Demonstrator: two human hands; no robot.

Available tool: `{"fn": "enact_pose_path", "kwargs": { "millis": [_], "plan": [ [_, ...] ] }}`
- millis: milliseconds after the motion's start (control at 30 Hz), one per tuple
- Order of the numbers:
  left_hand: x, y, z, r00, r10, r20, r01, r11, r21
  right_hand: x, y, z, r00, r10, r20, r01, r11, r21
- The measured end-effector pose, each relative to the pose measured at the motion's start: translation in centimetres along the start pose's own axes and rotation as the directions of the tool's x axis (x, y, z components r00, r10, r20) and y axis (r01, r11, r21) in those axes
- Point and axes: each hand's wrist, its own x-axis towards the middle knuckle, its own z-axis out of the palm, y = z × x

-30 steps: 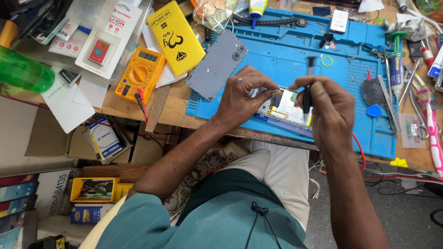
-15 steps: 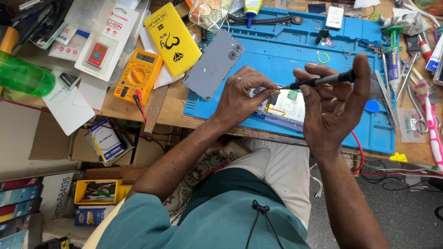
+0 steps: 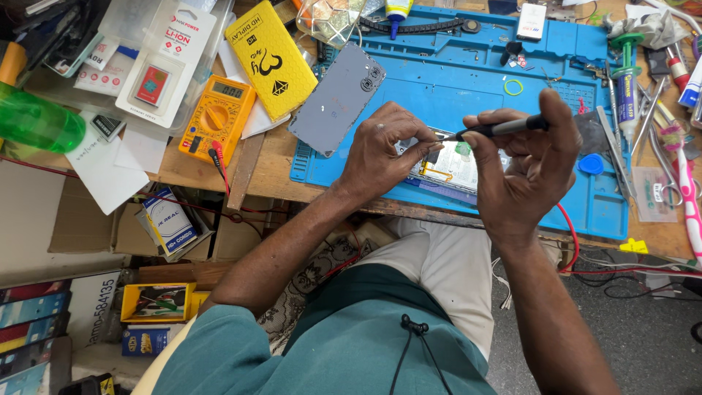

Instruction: The person uses a screwdriver to manipulate internal components of a disassembled smartphone on a blue work mat. They connect a charging cable to the device, observe the screen display, and continue adjusting the internal parts with the tool.

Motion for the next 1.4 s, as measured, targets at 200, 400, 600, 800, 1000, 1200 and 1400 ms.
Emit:
{"fn": "enact_pose_path", "kwargs": {
  "millis": [200, 400, 600, 800, 1000, 1200, 1400],
  "plan": [
    [-0.1, 0.1, -0.1, 1.0, 0.027, -0.004, -0.027, 0.999, 0.044, -0.1, -0.2, 0.4, 0.999, -0.04, 0.001, 0.04, 0.998, -0.056],
    [-0.2, 0.0, 0.1, 1.0, -0.019, 0.014, 0.018, 0.999, 0.028, 0.1, -0.6, -0.1, 0.998, 0.018, 0.068, -0.018, 1.0, 0.004],
    [0.1, 0.2, 0.0, 0.994, -0.089, 0.07, 0.092, 0.995, -0.038, -1.0, 0.9, -1.3, 0.991, 0.136, -0.012, -0.133, 0.981, 0.142],
    [-0.3, 0.2, 0.1, 0.989, 0.071, 0.126, -0.083, 0.993, 0.087, -2.6, 1.4, -5.6, 0.996, 0.054, -0.068, -0.058, 0.996, -0.066],
    [-1.3, 2.8, 3.2, 0.9, 0.25, 0.358, -0.34, 0.916, 0.215, -6.3, 1.3, -9.4, 0.99, 0.093, -0.106, -0.115, 0.969, -0.22],
    [-1.8, 3.6, 4.9, 0.885, 0.212, 0.414, -0.332, 0.911, 0.243, -9.1, 3.1, -8.8, 0.973, 0.124, -0.193, -0.159, 0.971, -0.179],
    [-2.1, 3.2, 5.0, 0.888, 0.202, 0.412, -0.329, 0.906, 0.266, -9.4, 4.0, -8.1, 0.971, 0.107, -0.214, -0.139, 0.98, -0.141]
  ]
}}
